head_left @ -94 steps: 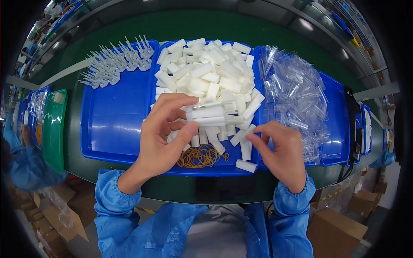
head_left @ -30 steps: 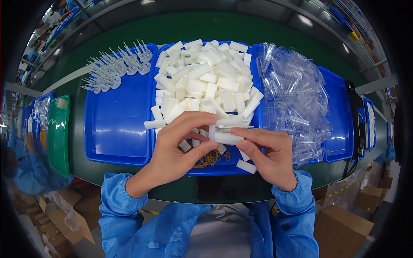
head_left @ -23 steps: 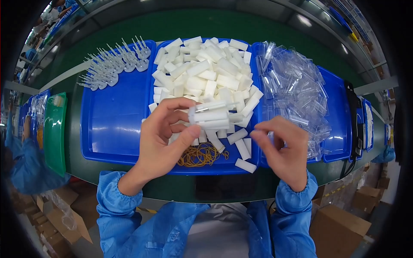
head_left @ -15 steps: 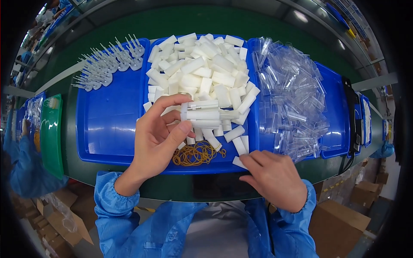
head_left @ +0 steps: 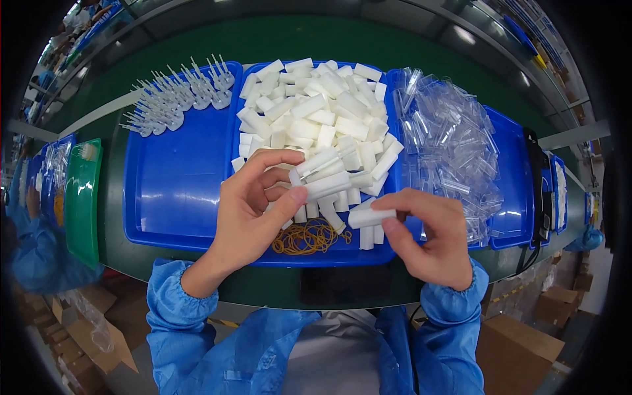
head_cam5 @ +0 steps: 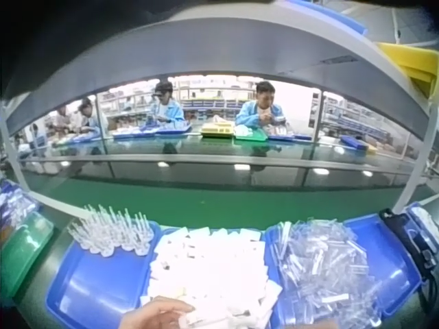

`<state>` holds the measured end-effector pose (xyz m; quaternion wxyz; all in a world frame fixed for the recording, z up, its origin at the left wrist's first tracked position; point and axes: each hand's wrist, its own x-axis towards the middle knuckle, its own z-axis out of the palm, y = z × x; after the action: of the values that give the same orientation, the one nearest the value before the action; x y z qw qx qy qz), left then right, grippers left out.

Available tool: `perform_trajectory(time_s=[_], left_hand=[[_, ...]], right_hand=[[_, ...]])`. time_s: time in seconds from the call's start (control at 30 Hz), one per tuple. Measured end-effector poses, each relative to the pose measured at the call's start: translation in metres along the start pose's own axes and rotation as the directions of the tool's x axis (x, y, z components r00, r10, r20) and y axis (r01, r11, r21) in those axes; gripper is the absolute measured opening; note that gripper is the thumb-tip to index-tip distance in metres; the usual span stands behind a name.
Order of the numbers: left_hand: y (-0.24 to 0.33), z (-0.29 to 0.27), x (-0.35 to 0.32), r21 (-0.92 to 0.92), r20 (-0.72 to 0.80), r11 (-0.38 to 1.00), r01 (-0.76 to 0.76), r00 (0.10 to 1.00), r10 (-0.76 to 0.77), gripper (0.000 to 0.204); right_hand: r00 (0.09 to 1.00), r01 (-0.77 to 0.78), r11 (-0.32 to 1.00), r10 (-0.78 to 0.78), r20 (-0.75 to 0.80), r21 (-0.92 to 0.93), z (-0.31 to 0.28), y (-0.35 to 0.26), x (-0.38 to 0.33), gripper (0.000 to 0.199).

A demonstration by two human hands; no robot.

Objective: The person assembles parts by placing foam blocks and plastic sleeves onto a pronged base, securing the assembly with a rubber band, and placing the finished unit onto a tray.

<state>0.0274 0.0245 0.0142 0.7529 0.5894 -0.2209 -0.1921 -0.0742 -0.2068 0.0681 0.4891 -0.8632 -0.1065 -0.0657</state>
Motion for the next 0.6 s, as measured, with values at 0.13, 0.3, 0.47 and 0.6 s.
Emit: perform_trajectory(time_s=[0.13,0.3,0.47,0.6], left_hand=[[-0.002,0.002,0.001,0.008,-0.005,1.000,0.010,1.000,-0.010,0.038],[-0.005,-0.003,0.000,0.119,0.056,0.991,0.067,0.996,-0.074,0.038],[-0.004,0.000,0.000,0.126,0.057,0.991,0.040,0.997,-0.047,0.039],[-0.006,0.001,0.000,0.122,0.076,0.992,0.037,0.996,-0.047,0.039]], right_hand=[[0.981,-0.122,0.980,0.143,-0.129,0.159,0.007,0.019,-0.007,0.016],[0.921,-0.171,0.860,0.313,-0.233,0.481,0.009,0.029,-0.005,0.015],[0.910,-0.177,0.888,0.311,-0.273,0.424,0.007,0.034,-0.004,0.016],[0.921,-0.215,0.882,0.326,-0.215,0.420,0.006,0.033,-0.005,0.016]])
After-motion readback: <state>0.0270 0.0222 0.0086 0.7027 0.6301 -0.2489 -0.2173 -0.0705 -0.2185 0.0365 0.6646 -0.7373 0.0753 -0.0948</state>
